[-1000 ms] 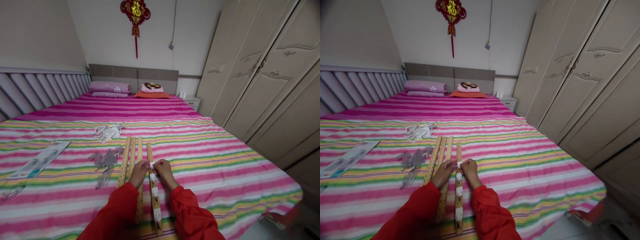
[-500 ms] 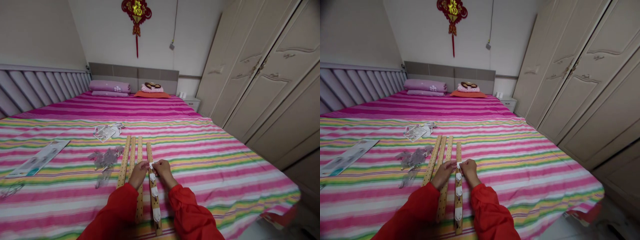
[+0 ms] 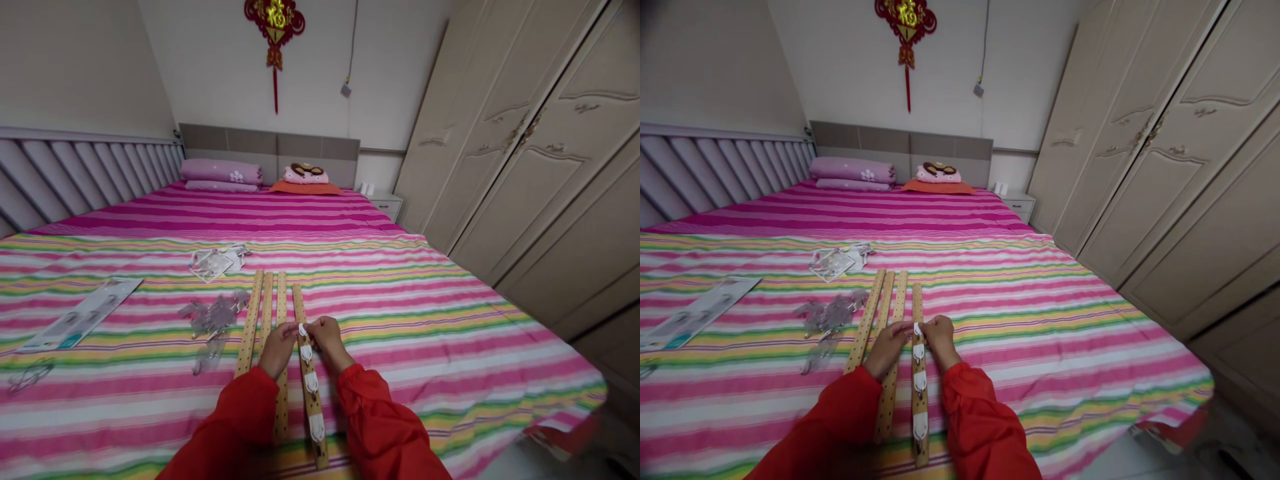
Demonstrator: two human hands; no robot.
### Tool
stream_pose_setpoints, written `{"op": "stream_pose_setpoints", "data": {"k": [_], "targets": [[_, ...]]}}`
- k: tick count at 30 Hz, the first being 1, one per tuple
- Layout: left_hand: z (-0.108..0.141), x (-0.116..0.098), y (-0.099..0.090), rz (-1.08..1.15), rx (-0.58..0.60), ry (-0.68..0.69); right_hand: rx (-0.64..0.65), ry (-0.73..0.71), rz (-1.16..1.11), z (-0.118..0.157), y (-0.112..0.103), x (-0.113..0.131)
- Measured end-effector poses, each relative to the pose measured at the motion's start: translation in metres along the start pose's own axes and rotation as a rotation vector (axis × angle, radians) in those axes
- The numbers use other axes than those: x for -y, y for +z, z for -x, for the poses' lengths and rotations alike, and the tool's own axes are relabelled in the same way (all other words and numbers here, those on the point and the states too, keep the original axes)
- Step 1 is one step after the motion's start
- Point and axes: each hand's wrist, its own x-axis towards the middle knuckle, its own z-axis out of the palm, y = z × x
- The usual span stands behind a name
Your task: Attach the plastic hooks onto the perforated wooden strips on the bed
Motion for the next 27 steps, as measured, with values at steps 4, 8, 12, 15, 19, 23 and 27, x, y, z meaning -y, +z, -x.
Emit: {"op": "stream_pose_setpoints", "data": {"k": [4, 8, 12, 15, 19, 23, 27], "targets": [[0.001, 0.001, 0.002, -0.011, -0.025, -0.004, -0.006, -0.029, -0.028, 0.001, 0.0, -0.002], [0.007, 0.001, 0.004, -0.203, -0.069, 0.126, 0.007, -0.03, -0.065, 0.003, 0.0, -0.001], [0.016, 0.001, 0.007, -0.542, -0.055, 0.394, 0.02, -0.01, -0.09, 0.003, -0.001, -0.001], [0.024, 0.002, 0.01, -0.769, -0.002, 0.469, 0.022, 0.0, -0.097, 0.002, -0.001, -0.001], [0.033, -0.002, 0.015, -1.002, 0.077, 0.402, 0.027, 0.018, -0.087, -0.001, -0.002, -0.003], [0.036, -0.008, 0.016, -1.121, 0.15, 0.314, 0.049, 0.033, -0.055, -0.007, -0.002, -0.006], [0.035, -0.01, 0.015, -1.154, 0.195, 0.29, 0.036, 0.014, -0.01, -0.014, -0.001, -0.012]]}}
